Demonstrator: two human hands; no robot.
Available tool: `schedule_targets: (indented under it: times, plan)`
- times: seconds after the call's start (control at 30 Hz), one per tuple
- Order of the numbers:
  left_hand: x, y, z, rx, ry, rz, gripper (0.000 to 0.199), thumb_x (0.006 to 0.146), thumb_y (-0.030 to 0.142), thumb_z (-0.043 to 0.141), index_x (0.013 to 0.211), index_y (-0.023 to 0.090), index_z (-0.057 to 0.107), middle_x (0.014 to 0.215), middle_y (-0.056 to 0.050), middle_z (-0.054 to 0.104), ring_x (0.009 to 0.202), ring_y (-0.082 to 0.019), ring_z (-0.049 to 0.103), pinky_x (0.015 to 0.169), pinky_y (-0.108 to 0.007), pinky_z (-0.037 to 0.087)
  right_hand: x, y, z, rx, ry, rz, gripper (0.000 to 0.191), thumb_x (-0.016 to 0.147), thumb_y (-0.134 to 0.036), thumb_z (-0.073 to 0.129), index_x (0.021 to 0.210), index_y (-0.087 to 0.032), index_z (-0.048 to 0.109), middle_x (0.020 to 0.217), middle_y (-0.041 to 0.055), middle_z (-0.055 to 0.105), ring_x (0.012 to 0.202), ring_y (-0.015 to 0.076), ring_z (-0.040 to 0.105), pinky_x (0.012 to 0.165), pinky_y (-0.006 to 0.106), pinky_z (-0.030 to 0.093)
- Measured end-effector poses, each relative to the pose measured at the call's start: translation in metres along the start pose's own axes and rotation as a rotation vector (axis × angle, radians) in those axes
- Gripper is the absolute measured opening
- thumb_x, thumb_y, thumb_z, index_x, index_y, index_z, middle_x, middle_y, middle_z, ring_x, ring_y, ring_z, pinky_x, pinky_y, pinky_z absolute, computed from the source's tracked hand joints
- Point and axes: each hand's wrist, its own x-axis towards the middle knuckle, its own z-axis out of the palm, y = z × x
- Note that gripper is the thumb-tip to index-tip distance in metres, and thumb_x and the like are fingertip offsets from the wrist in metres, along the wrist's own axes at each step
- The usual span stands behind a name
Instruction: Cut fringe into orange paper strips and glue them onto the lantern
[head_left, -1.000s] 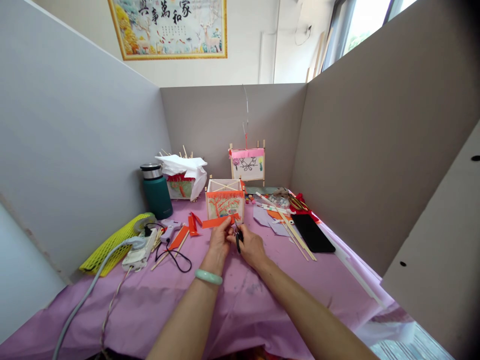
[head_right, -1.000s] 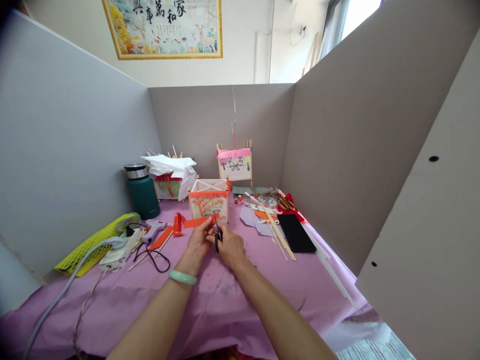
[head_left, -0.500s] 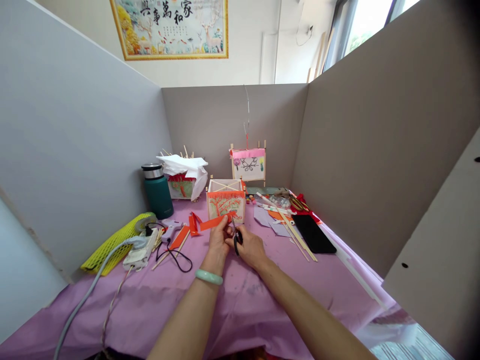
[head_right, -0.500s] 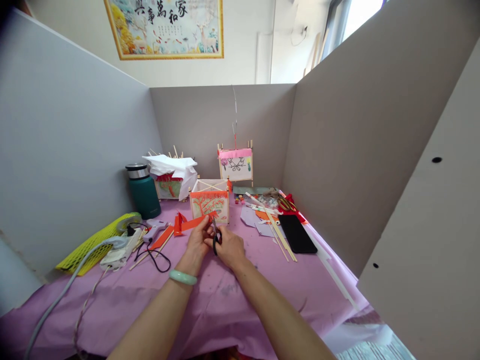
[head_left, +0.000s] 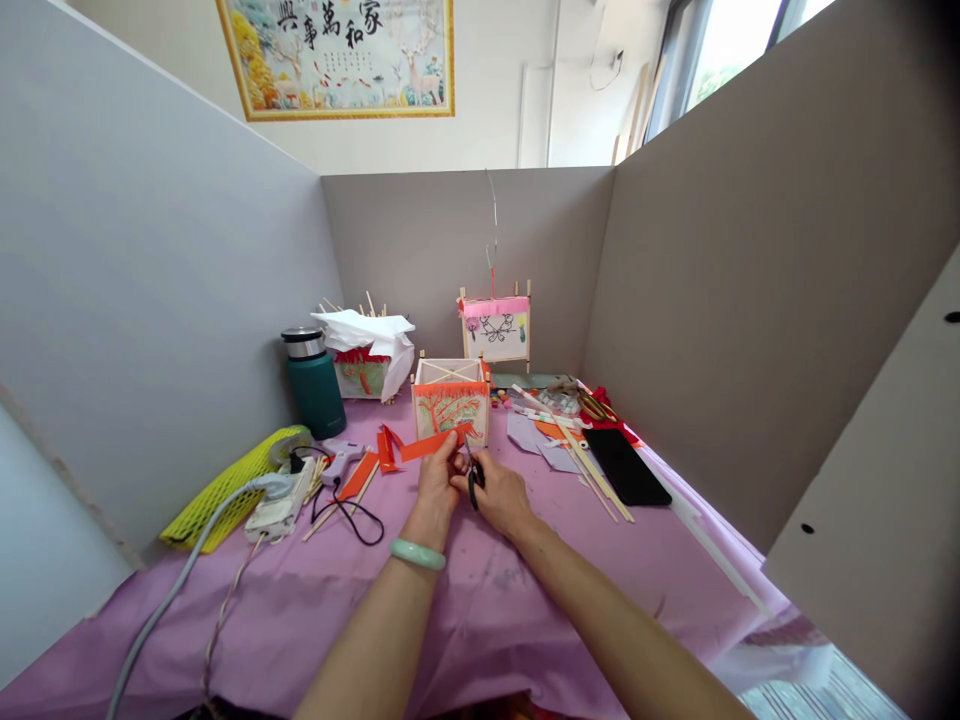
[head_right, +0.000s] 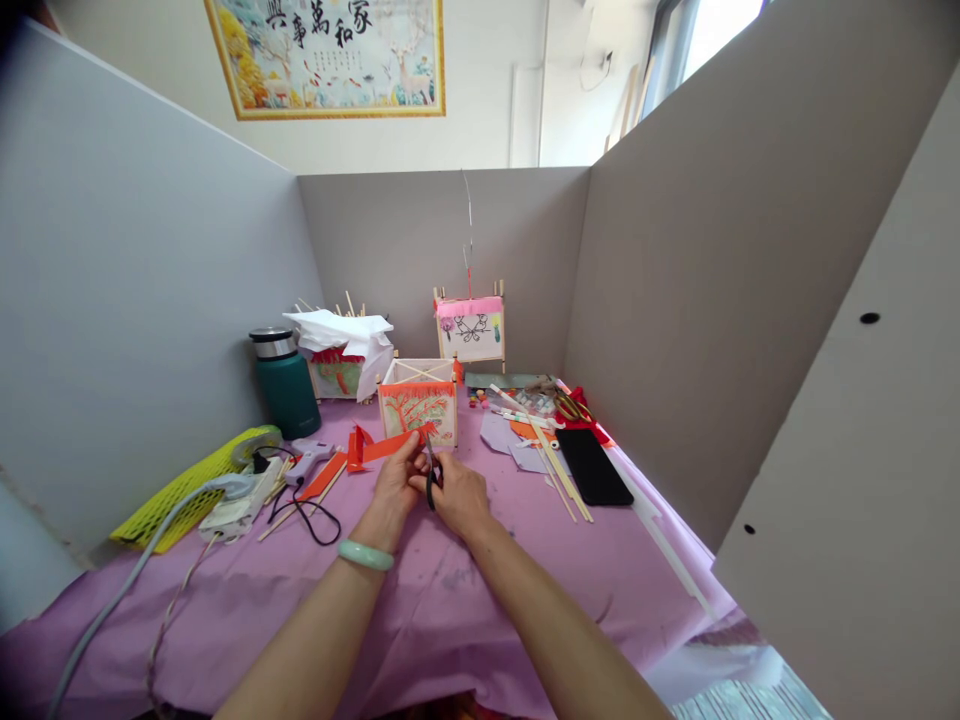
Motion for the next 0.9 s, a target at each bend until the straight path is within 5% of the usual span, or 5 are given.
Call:
schedule_targets:
  times: [0.9]
  plan:
    - [-0.01,0.007,0.011,-0.049,0.032,-0.02,0.033,0.063,0.027,0.082,0.064,0.016,0.05,0.043,0.008,0.043,0.035,-0.004,0.035,0.037,-0.018,0.028,0.001,0.005,0.004,0.008,0.007,-0.002,0.029,0.092,-0.049,0.049,0.107,-0.025,0.059,0.088,0.0009,0.072,0.078,0.0197,0.067,0.062,0.025,0.035]
